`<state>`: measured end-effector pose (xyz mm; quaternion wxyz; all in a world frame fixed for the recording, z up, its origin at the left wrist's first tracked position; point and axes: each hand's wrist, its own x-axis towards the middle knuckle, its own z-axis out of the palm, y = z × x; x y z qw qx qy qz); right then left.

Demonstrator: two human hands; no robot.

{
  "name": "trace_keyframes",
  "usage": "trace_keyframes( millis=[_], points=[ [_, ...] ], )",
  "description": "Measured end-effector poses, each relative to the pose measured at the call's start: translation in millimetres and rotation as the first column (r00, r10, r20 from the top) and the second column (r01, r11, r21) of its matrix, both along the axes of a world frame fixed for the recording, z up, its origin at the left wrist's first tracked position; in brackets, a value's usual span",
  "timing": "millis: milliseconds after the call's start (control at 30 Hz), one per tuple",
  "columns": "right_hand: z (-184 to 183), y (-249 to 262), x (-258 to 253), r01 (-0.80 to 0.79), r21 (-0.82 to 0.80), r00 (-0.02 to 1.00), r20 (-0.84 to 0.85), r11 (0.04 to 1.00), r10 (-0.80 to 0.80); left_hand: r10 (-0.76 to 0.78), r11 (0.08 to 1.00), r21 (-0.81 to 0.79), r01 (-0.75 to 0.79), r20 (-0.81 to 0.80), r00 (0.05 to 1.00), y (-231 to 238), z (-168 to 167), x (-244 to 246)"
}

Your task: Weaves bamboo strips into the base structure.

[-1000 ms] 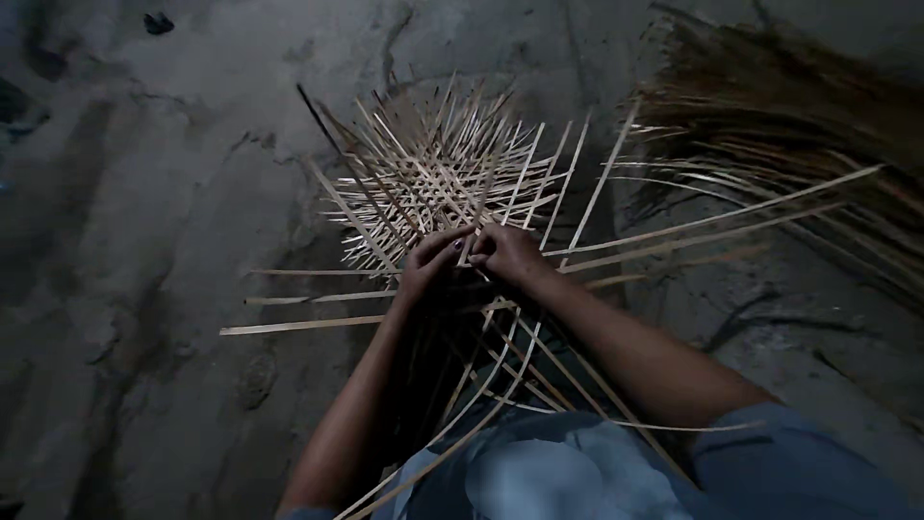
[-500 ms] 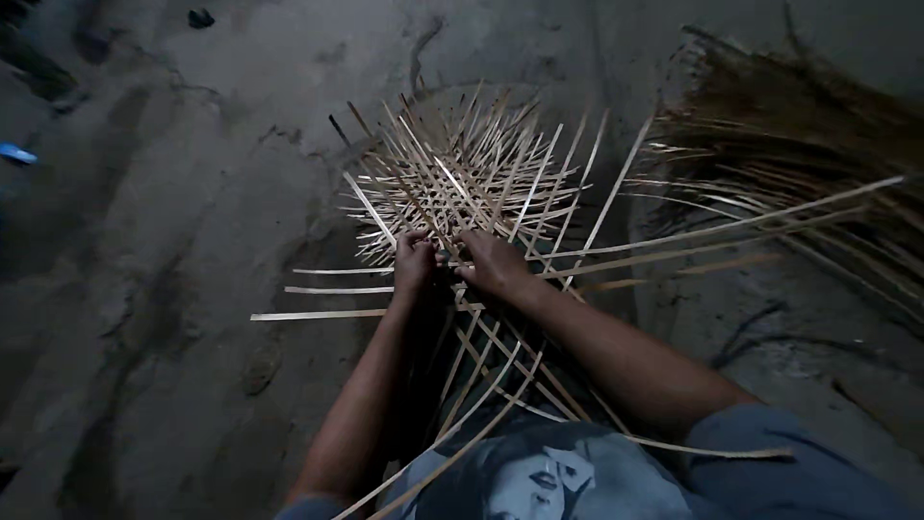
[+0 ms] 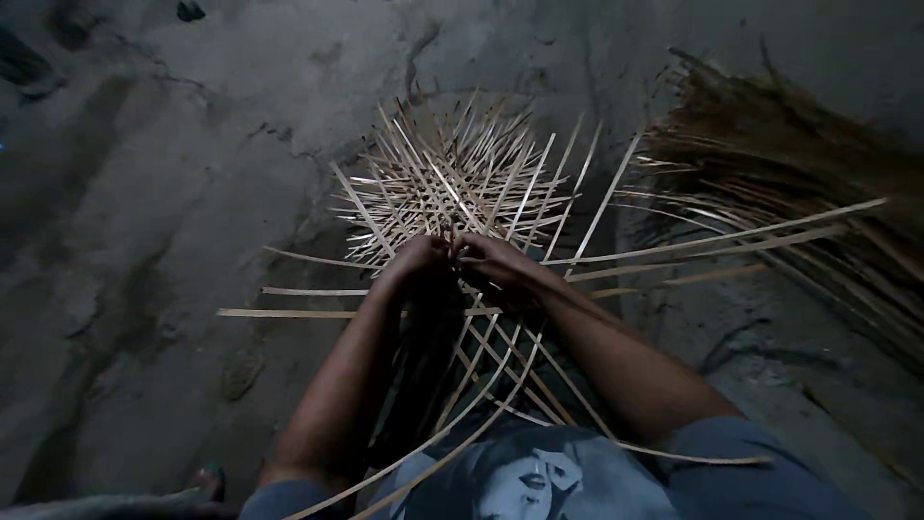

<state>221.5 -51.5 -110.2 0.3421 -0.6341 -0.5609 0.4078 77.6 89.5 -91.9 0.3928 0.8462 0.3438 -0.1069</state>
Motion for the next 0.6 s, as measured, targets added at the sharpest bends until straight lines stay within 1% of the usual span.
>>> trace_keyframes(
  millis=[33, 67, 133, 167, 233, 333, 367, 400, 467, 500, 600],
  points=[
    [-1, -1, 1, -0.001, 0.027, 1.000, 0.012, 1.000, 0.001, -0.013, 0.998, -0.068, 0.015, 0.035, 0.999, 4, -1, -1],
    [-3, -1, 1, 0.021, 0.050, 0.999, 0.026, 0.999, -0.023, 0.009, 0.992, -0.128, 0.002, 0.085, 0.996, 7, -4, -3],
    [-2, -3, -4, 0.111, 0.015, 0.993, 0.036, 0.994, -0.111, 0.110, 0.961, -0.271, -0.049, 0.217, 0.970, 8, -10, -12],
    [0, -4, -8, 0.152, -0.007, 0.988, 0.041, 0.988, -0.151, 0.151, 0.943, -0.330, -0.048, 0.294, 0.944, 8, -12, -19],
    [5, -4, -14, 0.208, -0.047, 0.976, 0.068, 0.977, -0.205, 0.163, 0.934, -0.358, -0.003, 0.418, 0.894, 10, -17, -32],
    [7, 1, -28, 0.306, -0.046, 0.943, 0.149, 0.951, -0.296, 0.146, 0.940, -0.338, 0.040, 0.505, 0.851, 8, -20, -40],
    [5, 3, -31, 0.337, -0.042, 0.931, 0.165, 0.941, -0.326, 0.118, 0.950, -0.308, 0.056, 0.519, 0.847, 7, -21, -39],
    [3, 4, -33, 0.373, -0.038, 0.918, 0.161, 0.927, -0.363, 0.058, 0.967, -0.241, 0.081, 0.520, 0.852, 7, -21, -35],
    [-4, 6, -33, 0.440, -0.036, 0.888, 0.169, 0.897, -0.428, -0.040, 0.992, -0.087, 0.088, 0.444, 0.895, 6, -22, -24],
    [-6, 6, -32, 0.459, -0.032, 0.878, 0.171, 0.888, -0.447, -0.031, 0.995, -0.073, 0.066, 0.402, 0.915, 4, -19, -19],
    [4, -3, -23, 0.463, 0.031, 0.881, 0.089, 0.886, -0.464, 0.149, 0.977, -0.198, -0.080, 0.359, 0.921, -4, -12, -16]
  ],
)
